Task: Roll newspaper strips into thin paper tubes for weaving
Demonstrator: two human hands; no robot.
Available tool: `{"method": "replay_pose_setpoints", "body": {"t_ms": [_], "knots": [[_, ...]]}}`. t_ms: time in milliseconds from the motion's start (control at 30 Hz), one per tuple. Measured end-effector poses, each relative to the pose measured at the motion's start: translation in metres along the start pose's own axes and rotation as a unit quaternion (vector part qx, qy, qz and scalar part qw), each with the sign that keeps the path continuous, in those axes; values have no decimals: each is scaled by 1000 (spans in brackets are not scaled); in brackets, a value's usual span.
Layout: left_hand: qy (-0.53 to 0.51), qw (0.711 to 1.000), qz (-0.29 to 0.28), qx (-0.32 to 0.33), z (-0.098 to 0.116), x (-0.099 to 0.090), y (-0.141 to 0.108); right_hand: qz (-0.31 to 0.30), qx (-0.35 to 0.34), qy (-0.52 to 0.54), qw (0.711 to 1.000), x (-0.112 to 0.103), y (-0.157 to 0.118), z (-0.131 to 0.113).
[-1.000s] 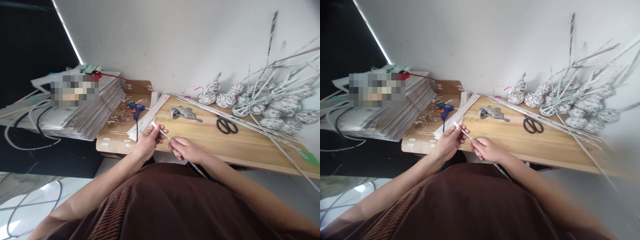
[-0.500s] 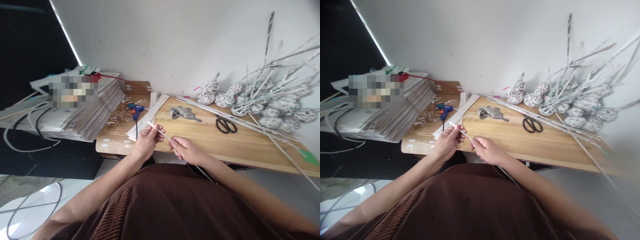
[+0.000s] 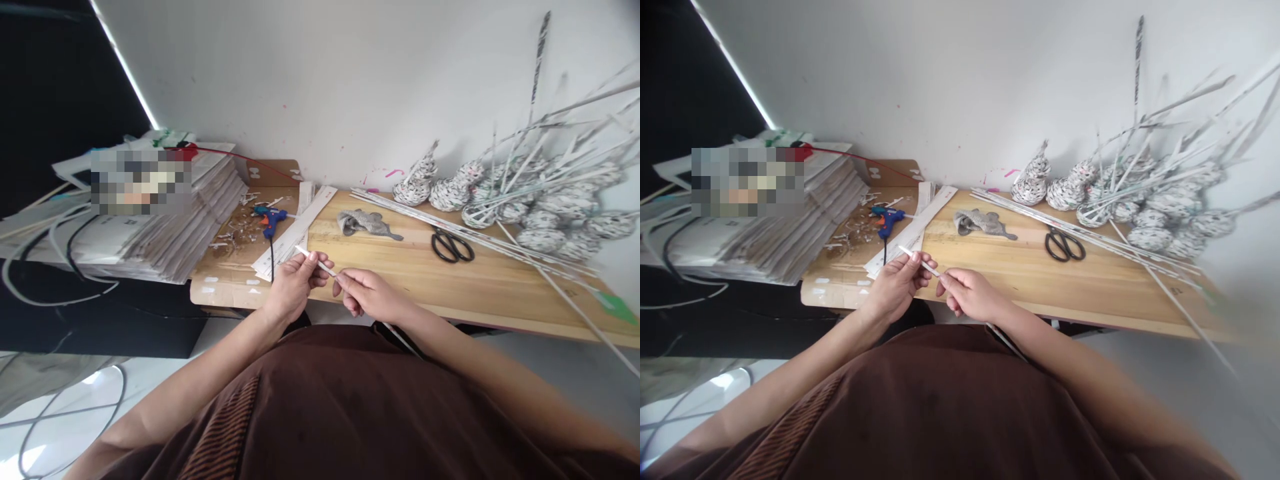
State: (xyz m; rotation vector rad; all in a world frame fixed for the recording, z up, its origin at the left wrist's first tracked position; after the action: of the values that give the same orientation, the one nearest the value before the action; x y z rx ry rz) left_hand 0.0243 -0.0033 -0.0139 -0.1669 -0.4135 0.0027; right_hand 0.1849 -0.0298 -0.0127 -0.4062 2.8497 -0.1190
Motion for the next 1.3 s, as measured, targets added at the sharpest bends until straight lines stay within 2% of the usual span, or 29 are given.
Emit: {"method": "replay_pose_setpoints", "body": {"t_ms": [67, 200, 400, 533, 600, 733, 800, 900, 967, 1100, 1133, 1200, 1300], "knots": [[3, 1000, -5, -5, -1, 1, -1, -10, 16, 20, 1000, 0, 1, 4], [27, 998, -46, -36, -4, 3, -3, 6, 0, 10, 1000, 1, 1, 7], [23, 999, 13, -32, -2, -4, 1, -7, 6, -28, 1000, -5, -5, 4], [1, 1000, 22, -21, 0, -8, 5, 34, -36, -90, 995, -12, -13, 2], [-11, 1000, 24, -13, 2, -9, 7, 42, -33, -91, 994, -13, -15, 5], [-34, 999, 14, -10, 3, -8, 9, -50, 65, 78, 994, -10, -15, 11], [-38, 999, 17, -13, 3, -8, 9, -70, 73, 84, 991, -9, -16, 11], [-30, 999, 25, -18, 3, -7, 8, 15, -17, -45, 999, -10, -17, 5], [-25, 999, 26, -23, 3, -7, 7, 42, -47, -73, 995, -9, -17, 4], [-31, 999, 39, -22, 4, -10, 8, -85, 56, 57, 993, -5, -18, 10], [-32, 998, 43, -19, 4, -11, 10, -88, 55, 46, 994, -7, -19, 9], [-37, 998, 50, -14, 5, -13, 12, -34, -5, -66, 997, -13, -22, 4], [-41, 997, 63, -7, 5, -15, 17, 66, -111, -263, 956, -25, -30, -6]]}}
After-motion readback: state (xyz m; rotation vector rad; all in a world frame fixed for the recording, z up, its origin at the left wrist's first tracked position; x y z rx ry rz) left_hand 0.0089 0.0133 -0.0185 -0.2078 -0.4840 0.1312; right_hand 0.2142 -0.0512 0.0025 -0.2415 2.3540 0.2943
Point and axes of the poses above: each hand's wrist, its own y-axis towards the middle knuckle, its own x-axis out of the palm, z = x × y, the point moved 2 cm from there along y, towards the middle knuckle, and after that the axes turned 10 degrees about z, right-handed, at the moved point
